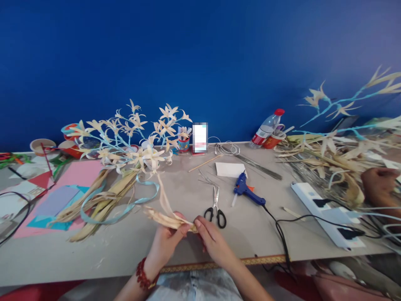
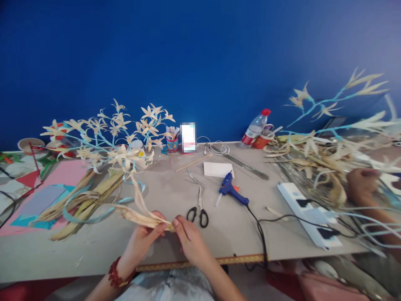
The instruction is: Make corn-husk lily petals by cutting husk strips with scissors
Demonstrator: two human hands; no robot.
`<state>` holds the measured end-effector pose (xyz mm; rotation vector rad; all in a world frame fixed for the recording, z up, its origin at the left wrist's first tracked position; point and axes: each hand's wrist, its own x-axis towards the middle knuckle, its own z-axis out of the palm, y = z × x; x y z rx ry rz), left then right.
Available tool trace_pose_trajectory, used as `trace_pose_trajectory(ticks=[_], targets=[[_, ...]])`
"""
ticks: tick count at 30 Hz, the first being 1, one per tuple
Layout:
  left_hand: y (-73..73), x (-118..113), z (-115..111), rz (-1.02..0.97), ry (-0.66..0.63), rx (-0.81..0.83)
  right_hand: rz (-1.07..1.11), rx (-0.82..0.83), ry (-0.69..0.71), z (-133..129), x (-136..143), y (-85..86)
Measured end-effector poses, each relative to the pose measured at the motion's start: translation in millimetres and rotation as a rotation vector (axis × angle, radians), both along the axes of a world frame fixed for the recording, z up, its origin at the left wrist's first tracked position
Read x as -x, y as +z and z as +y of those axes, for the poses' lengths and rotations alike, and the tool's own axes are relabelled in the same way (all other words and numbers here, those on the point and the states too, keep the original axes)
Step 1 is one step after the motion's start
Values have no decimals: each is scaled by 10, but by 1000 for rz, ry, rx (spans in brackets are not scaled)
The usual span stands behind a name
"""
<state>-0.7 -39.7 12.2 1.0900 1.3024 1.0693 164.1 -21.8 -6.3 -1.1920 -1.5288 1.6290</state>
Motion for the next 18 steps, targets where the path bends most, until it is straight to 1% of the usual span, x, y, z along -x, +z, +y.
trace_pose_trajectory(ticks=[2,5,6,9,11,14,16,18], targets=[[-3,2,-4,18,-1,11,32,9,-41,7,16,-28],[-53,-2,-14,20,6,55,84,30,-100,21,39,-36],[-69,-5,-15,6,7,63,97,26,-97,26,47,-31],[-71,-25,-11,-49,3,58,123,2,-22,33,85,-19],[-41,-55,-7,-73,6,45,181,93,-25,25,133,-28],[-18,-120,-7,-117,37,37,352,345,-144,-8,239,-61],[-56,-164,-14,-140,88,30,460,447,-224,-36,314,-79],[-132,-205,-27,-153,147,23,533,504,-293,-65,378,-85]])
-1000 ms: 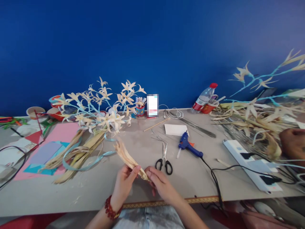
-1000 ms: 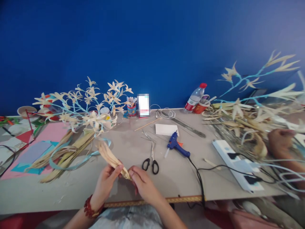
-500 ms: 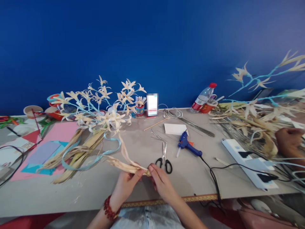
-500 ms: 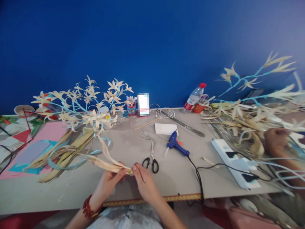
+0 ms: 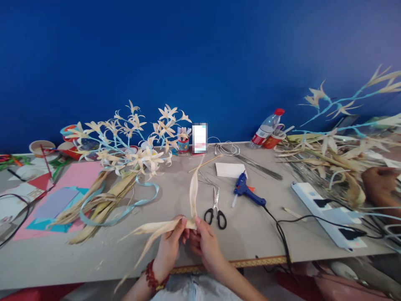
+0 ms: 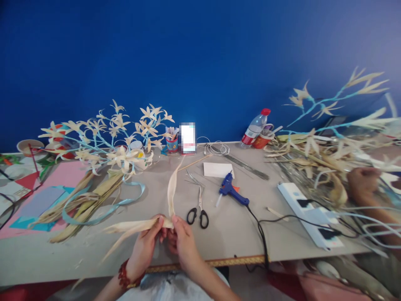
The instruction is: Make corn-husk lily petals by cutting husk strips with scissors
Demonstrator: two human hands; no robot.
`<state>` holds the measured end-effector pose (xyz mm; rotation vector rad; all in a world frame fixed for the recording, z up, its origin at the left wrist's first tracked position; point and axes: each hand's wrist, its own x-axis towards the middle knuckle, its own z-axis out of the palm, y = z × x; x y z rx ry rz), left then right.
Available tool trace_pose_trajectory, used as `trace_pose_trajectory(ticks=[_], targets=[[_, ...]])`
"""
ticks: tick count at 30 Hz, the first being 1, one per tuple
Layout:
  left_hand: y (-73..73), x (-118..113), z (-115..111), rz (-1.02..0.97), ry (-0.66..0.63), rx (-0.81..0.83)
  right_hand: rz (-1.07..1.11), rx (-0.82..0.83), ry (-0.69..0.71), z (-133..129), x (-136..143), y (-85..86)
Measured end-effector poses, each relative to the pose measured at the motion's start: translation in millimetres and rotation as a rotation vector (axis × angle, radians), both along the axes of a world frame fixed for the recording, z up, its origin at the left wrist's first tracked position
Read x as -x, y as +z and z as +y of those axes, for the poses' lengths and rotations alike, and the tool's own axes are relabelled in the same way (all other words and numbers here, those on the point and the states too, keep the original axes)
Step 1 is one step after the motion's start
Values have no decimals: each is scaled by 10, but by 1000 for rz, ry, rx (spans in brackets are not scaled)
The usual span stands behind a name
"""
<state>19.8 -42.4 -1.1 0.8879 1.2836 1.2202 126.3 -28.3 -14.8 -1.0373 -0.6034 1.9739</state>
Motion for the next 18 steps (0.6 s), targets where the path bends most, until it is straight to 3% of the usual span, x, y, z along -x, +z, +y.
trace_pose_trajectory(ticks=[5,9,13,16,18], targets=[[-150,-105,-48,-86,112,35,106,153,-85,-53,66,-22],[-118,-130,-40,-244,147,85,243,185,40,-20,-20,-63],[-54,35,86,-475,155,153,434,201,103,117,-256,-20],[-15,191,172,-396,179,136,432,179,157,193,-411,45],[8,235,185,-233,60,117,369,167,262,196,-438,63]])
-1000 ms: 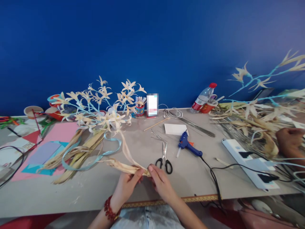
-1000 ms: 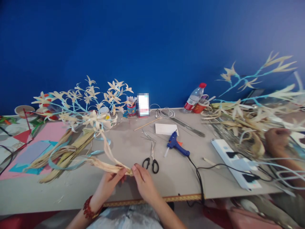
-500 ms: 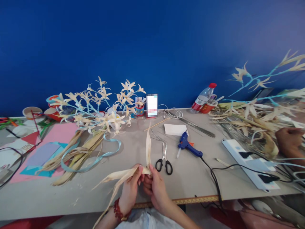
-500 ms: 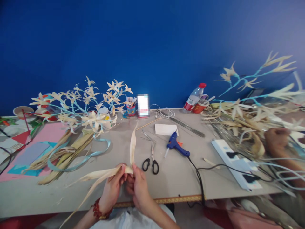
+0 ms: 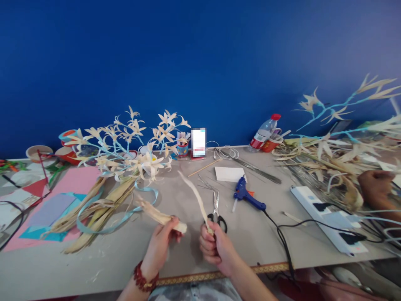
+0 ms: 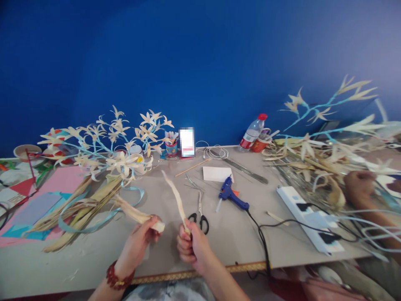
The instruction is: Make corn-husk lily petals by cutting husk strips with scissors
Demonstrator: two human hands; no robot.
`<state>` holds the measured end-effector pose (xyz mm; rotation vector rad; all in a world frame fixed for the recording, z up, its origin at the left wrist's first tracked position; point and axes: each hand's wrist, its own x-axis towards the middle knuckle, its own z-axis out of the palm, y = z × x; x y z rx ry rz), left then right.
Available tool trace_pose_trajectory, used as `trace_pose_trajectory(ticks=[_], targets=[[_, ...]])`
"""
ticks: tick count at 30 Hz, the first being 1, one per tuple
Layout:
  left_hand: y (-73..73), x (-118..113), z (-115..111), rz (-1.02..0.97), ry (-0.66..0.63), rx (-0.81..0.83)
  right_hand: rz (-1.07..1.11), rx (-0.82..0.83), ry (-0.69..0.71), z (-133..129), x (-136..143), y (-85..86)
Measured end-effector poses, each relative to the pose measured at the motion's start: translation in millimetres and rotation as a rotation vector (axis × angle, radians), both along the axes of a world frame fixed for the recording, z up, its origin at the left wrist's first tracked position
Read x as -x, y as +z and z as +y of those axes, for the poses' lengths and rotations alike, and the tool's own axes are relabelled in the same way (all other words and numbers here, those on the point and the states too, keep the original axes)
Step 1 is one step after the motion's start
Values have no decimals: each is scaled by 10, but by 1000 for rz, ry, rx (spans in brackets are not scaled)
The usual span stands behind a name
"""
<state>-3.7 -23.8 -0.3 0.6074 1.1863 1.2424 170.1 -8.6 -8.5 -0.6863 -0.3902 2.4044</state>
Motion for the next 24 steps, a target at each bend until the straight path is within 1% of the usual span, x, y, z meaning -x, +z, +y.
trace_pose_trajectory(ticks=[2,4,6,9,10,12,15,20,24], targets=[[19,-14,-11,102,-135,-29,-58,-19,86,-29,39,-9],[34,-64,-25,100,-168,-32,-140,-29,118,-72,113,-28],[49,-121,-29,81,-150,-38,-237,-58,114,-111,188,-41],[76,-199,-22,92,-92,-103,-335,-116,105,-148,258,-46],[83,-222,-20,55,-64,-97,-346,-129,97,-156,269,-48],[80,-262,-26,-97,-23,-33,-346,-144,63,-170,280,-63],[19,-310,-55,-310,-2,52,-279,-113,16,-188,282,-110],[-141,-391,-118,-467,52,83,-54,47,5,-202,288,-232],[-167,-398,-122,-637,64,70,196,97,34,-207,281,-323]])
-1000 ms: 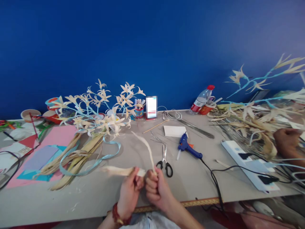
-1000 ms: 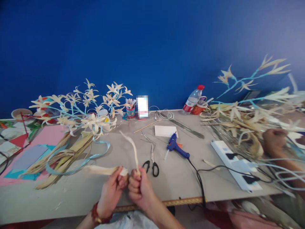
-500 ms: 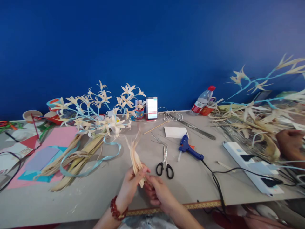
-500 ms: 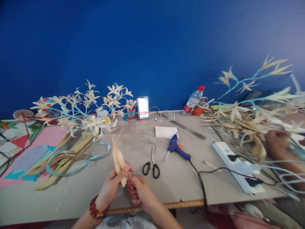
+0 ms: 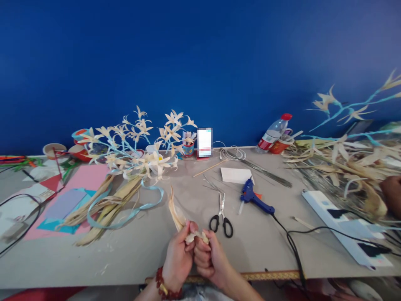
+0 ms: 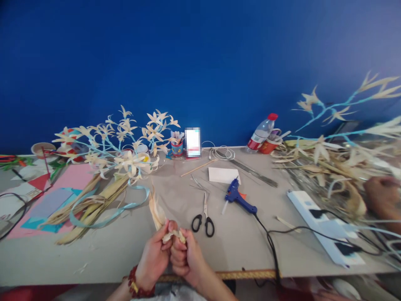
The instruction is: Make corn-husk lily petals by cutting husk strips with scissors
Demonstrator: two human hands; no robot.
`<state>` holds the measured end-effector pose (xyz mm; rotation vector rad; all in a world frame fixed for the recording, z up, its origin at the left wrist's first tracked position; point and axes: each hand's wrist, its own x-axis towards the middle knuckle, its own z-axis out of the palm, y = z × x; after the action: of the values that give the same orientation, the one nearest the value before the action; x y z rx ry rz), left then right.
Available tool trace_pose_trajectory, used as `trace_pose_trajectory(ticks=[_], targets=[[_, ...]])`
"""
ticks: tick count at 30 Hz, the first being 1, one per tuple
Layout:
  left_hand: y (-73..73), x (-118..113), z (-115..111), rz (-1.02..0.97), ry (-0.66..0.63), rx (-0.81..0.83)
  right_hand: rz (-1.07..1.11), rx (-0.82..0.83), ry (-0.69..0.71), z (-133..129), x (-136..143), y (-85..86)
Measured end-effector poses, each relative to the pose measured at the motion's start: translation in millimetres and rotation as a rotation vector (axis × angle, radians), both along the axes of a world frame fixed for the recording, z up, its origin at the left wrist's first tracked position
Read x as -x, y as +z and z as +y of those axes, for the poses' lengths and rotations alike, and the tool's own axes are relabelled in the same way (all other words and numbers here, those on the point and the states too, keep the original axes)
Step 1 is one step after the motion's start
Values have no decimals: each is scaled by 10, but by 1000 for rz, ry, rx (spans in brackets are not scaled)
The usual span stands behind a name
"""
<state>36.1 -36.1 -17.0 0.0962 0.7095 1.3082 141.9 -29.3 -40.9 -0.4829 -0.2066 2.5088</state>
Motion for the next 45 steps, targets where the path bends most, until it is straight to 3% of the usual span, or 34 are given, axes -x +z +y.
trace_pose_trajectory(ticks=[3,5,11,14,17,23,26,28,31,34,37,40,43,45], targets=[[49,156,29,-143,102,-27,211,-4,14,21,-37,-3],[110,331,20,-146,213,-62,238,-14,18,48,-66,38],[286,865,-153,253,370,-128,-51,-63,21,100,-68,158],[301,1102,-91,412,498,-146,-115,-82,3,94,-42,142],[281,1317,131,520,454,-90,-139,-104,-16,78,-21,124],[276,1569,580,684,83,26,-212,-176,-51,36,17,138],[320,1654,607,734,-18,40,-227,-184,-107,5,30,143],[340,1692,535,809,13,20,-232,-174,-146,-11,42,143],[330,1657,326,1022,134,-49,-254,-149,-169,2,75,144],[309,1464,83,1361,141,-221,-267,-137,-162,53,130,152],[320,1135,-75,1565,-116,-445,-290,-155,-166,89,192,162],[335,784,-100,1559,-322,-636,-379,-195,-167,66,251,164],[331,553,-55,1494,-251,-632,-477,-284,-132,17,317,168],[342,515,-45,1470,-150,-612,-516,-398,-93,-4,365,188]])
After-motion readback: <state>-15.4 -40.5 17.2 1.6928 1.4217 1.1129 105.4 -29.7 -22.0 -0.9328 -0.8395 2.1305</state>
